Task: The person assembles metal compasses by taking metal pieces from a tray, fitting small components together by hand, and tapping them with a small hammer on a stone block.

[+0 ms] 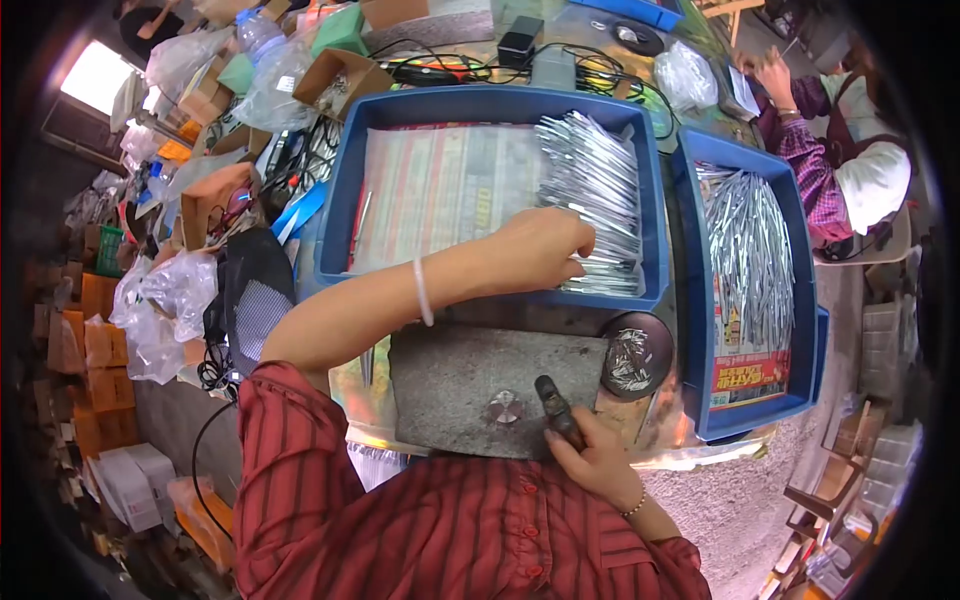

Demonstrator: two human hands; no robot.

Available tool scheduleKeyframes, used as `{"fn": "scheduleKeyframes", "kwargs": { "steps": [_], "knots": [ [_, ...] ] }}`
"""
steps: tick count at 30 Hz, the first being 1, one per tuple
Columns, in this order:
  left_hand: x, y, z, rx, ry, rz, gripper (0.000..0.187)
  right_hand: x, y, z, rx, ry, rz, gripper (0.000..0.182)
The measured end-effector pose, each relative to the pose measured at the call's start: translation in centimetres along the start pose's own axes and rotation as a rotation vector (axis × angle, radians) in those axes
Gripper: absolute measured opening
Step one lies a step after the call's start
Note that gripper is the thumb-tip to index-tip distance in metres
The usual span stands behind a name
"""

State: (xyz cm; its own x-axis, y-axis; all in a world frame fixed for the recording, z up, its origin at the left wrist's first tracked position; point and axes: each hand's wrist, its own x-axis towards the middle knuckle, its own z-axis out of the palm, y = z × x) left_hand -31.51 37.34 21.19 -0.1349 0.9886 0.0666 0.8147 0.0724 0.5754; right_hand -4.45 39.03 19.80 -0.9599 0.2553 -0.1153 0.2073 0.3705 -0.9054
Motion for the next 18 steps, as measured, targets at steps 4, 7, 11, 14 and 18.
{"fn": "scheduleKeyframes", "kwargs": {
  "steps": [4, 7, 11, 14, 18],
  "knots": [
    [1.9, -1.1, 2.7, 0.175, -0.141, -0.029, 0.017, 0.6, 0.0, -0.7, 0.052, -0.087, -0.049, 0.018],
    [2.2, -1.6, 3.5, 0.174, -0.140, 0.005, 0.016, 0.6, 0.0, -1.0, 0.074, -0.111, -0.033, 0.017],
    [1.8, -2.0, 3.2, 0.149, -0.071, 0.023, 0.014, 0.5, 0.2, -0.9, 0.100, -0.090, -0.049, 0.017],
    [0.9, -0.4, 0.2, -0.012, 0.062, -0.038, 0.010, 0.4, 0.2, -0.8, 0.114, -0.077, -0.038, 0.018],
    [-3.3, 3.7, -4.2, -0.277, 0.370, -0.114, 0.009, -0.4, 1.2, 0.1, 0.176, 0.021, 0.037, 0.016]
  ]
}}
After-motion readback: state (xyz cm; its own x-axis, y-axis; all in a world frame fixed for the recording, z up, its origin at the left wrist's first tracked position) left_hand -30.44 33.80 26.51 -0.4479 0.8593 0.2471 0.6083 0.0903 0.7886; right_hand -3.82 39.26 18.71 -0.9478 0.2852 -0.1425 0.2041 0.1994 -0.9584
